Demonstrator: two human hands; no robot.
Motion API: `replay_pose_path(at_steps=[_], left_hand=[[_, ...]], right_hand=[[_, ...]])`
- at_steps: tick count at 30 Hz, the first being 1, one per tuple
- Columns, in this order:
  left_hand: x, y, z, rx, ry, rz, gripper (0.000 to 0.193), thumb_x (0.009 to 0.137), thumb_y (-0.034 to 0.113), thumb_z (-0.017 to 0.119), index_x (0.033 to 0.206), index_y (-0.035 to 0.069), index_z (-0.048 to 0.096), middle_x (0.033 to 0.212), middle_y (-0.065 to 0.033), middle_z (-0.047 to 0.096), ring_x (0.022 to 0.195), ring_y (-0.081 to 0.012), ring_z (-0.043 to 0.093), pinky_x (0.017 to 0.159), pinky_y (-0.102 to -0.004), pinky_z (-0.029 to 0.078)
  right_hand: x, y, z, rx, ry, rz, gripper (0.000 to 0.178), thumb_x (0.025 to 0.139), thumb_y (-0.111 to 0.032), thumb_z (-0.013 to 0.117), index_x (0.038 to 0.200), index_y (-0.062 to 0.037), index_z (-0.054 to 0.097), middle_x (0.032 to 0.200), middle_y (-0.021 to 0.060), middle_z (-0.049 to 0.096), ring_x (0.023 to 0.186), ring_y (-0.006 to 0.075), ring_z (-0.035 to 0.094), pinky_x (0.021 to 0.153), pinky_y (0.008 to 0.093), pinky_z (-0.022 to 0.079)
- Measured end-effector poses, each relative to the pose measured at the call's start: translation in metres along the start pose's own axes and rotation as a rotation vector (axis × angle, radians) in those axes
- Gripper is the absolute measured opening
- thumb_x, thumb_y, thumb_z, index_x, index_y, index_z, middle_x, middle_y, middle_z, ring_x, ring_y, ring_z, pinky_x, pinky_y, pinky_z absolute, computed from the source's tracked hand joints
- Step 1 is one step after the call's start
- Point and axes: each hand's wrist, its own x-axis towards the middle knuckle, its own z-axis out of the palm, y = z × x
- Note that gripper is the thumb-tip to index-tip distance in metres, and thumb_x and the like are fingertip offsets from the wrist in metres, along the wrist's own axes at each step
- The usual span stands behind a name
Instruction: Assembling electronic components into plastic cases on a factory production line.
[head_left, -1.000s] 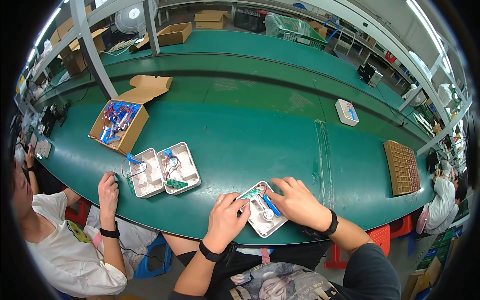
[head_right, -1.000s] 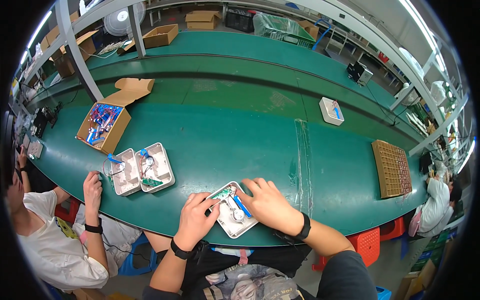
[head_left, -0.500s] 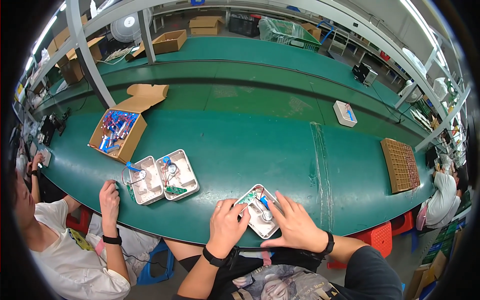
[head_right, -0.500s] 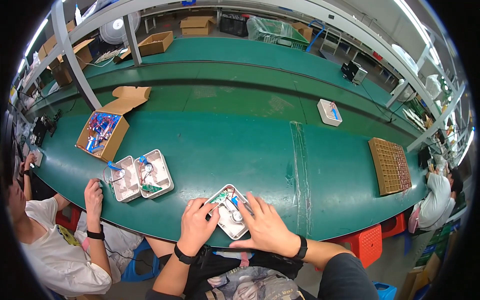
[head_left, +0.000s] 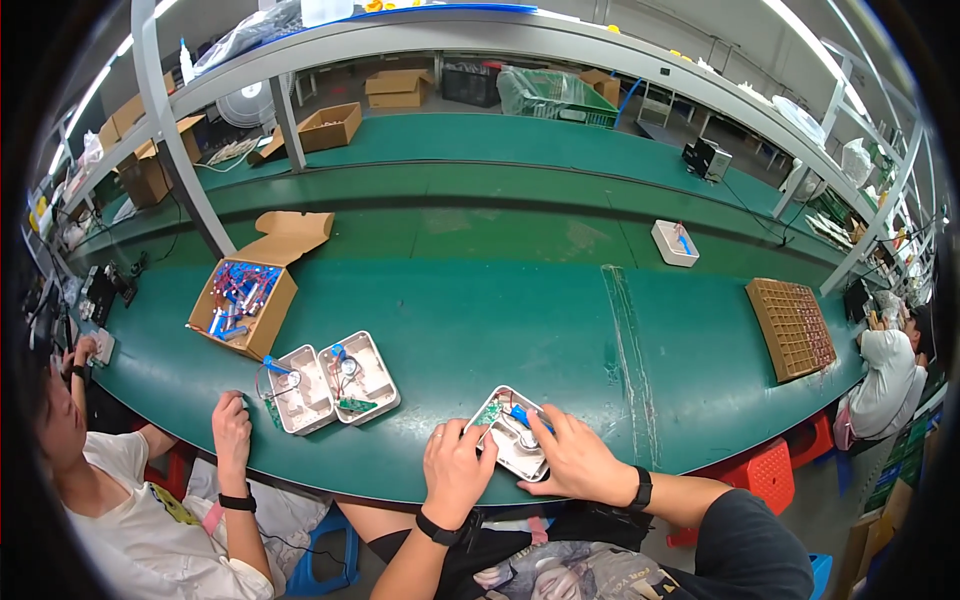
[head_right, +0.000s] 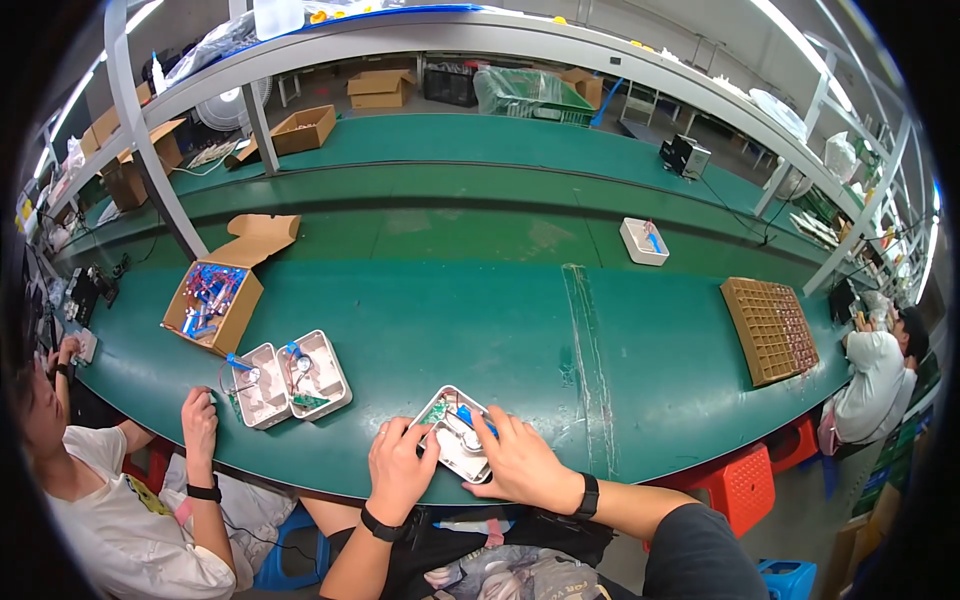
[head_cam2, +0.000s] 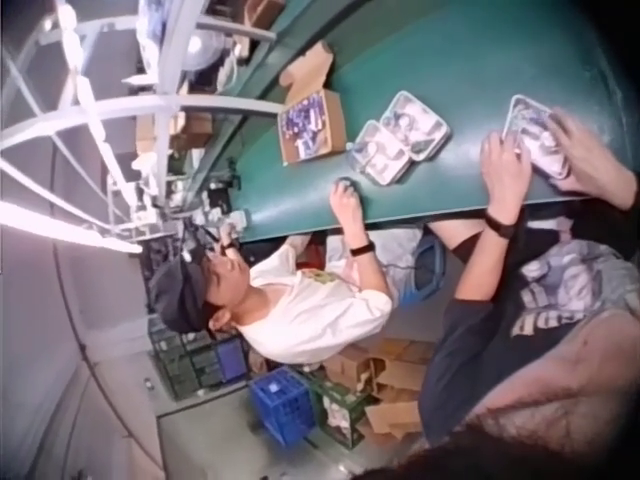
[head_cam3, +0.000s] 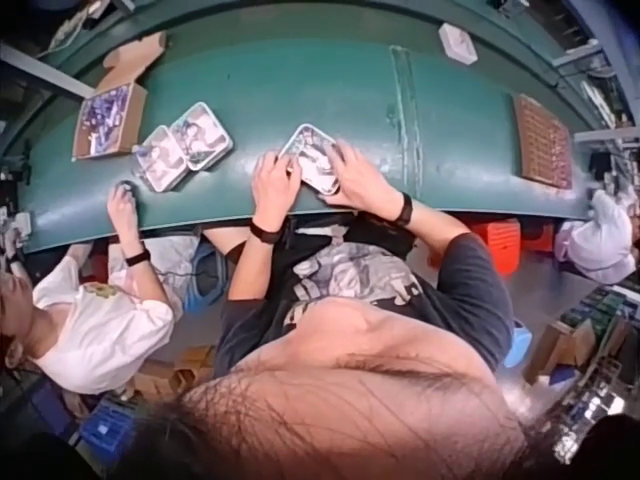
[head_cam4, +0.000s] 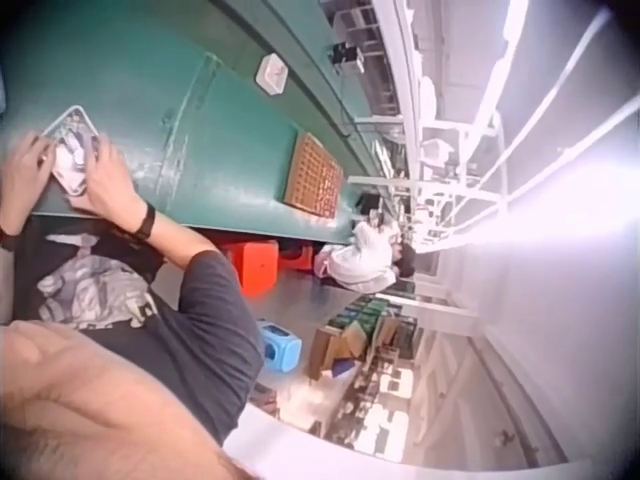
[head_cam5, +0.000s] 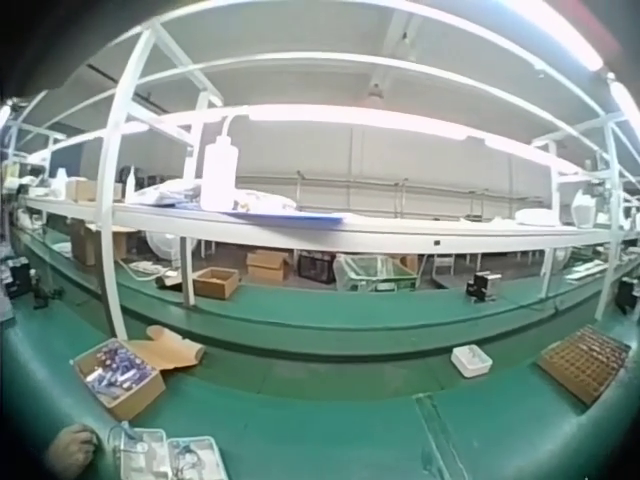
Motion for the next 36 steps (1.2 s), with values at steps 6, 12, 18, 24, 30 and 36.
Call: replay_pose_path(at_steps=[6,12,18,24,30,36], left_hand=[[-0.003,0.001,0.002,-0.008,0.012,0.000,0.009,0.089,0.014,0.076,0.093,0.006,0.076,0.094,-0.0098,0.066,0.088,-0.0336,0.066,0.078,-0.0461,0.054],[0.007,0.004,-0.027,-0.164,0.029,0.023,0.037,0.090,0.020,0.078,0.122,0.005,0.068,0.100,-0.0164,0.065,0.092,-0.0388,0.065,0.080,-0.0509,0.054],[0.014,-0.045,-0.068,0.275,0.058,-0.287,0.051,0.092,0.027,0.078,0.131,0.000,0.060,0.113,-0.0221,0.062,0.102,-0.0432,0.062,0.087,-0.0534,0.053],[-0.012,-0.052,-0.070,0.356,-0.018,-0.278,0.047,0.092,0.029,0.078,0.125,-0.001,0.062,0.114,-0.0227,0.062,0.109,-0.0433,0.059,0.094,-0.0510,0.051],[-0.030,-0.048,-0.077,0.172,-0.091,-0.103,0.044,0.093,0.026,0.077,0.124,0.000,0.062,0.115,-0.0228,0.062,0.110,-0.0432,0.059,0.095,-0.0504,0.051],[-0.014,-0.049,-0.076,0.033,-0.068,-0.067,0.041,0.093,0.020,0.076,0.127,0.000,0.062,0.117,-0.0226,0.064,0.109,-0.0436,0.062,0.094,-0.0492,0.052]], right_hand=[[0.000,-0.003,0.005,0.032,-0.006,0.042,0.104,0.072,-0.044,0.091,0.155,-0.0006,0.045,0.137,0.0339,0.050,0.117,0.0491,0.059,0.101,0.0520,0.051],[-0.001,0.013,0.012,0.103,0.050,-0.009,0.110,0.070,-0.045,0.091,0.157,-0.0009,0.041,0.140,0.0350,0.047,0.124,0.0497,0.055,0.107,0.0515,0.049],[0.065,0.086,-0.008,0.197,0.206,0.162,0.110,0.070,-0.046,0.089,0.158,-0.0007,0.040,0.139,0.0343,0.047,0.128,0.0482,0.053,0.111,0.0489,0.048],[0.179,0.236,0.006,-0.037,0.427,0.565,0.111,0.072,-0.049,0.087,0.161,-0.0079,0.036,0.133,0.0320,0.052,0.121,0.0498,0.056,0.103,0.0541,0.051],[0.215,0.311,0.008,-0.003,0.465,0.797,0.113,0.074,-0.049,0.088,0.166,-0.0173,0.031,0.137,0.0307,0.052,0.123,0.0500,0.056,0.102,0.0568,0.051],[0.196,0.301,0.021,-0.294,0.674,0.514,0.088,0.083,-0.038,0.085,0.156,-0.0079,0.047,0.138,0.0282,0.057,0.127,0.0465,0.056,0.106,0.0532,0.049]])
